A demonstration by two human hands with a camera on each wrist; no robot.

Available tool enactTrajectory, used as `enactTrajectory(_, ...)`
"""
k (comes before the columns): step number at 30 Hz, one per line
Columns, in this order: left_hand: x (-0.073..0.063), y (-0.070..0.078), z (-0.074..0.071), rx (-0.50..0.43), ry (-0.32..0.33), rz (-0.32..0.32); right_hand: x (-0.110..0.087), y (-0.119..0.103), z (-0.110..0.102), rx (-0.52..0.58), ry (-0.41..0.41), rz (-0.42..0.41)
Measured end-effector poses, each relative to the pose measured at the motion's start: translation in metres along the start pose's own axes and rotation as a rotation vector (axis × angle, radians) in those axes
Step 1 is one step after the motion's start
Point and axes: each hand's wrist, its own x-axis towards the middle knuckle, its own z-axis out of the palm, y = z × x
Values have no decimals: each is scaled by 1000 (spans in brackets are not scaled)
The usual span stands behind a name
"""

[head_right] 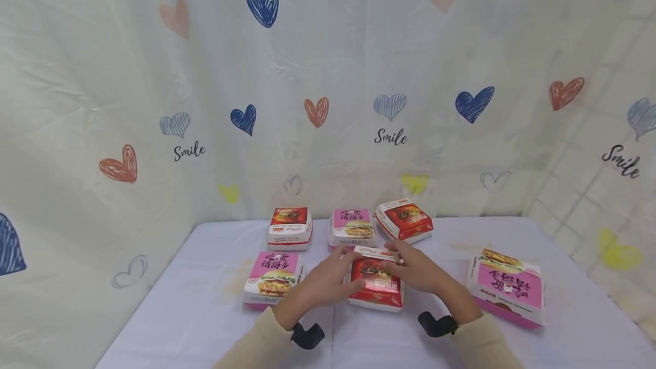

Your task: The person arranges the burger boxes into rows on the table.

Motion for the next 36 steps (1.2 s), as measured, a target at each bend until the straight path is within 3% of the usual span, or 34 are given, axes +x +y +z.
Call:
enactTrajectory(10,-13,-13,2,26,42,50,4,-1,9,24,-5,-31)
enactTrajectory(21,-13,-13,-6,4,-26,-13,3,-4,11,22,-13,-37)
enactTrajectory(36,-10,-26,-10,-8,-57,-10,4,-6,11,20,-50,-68)
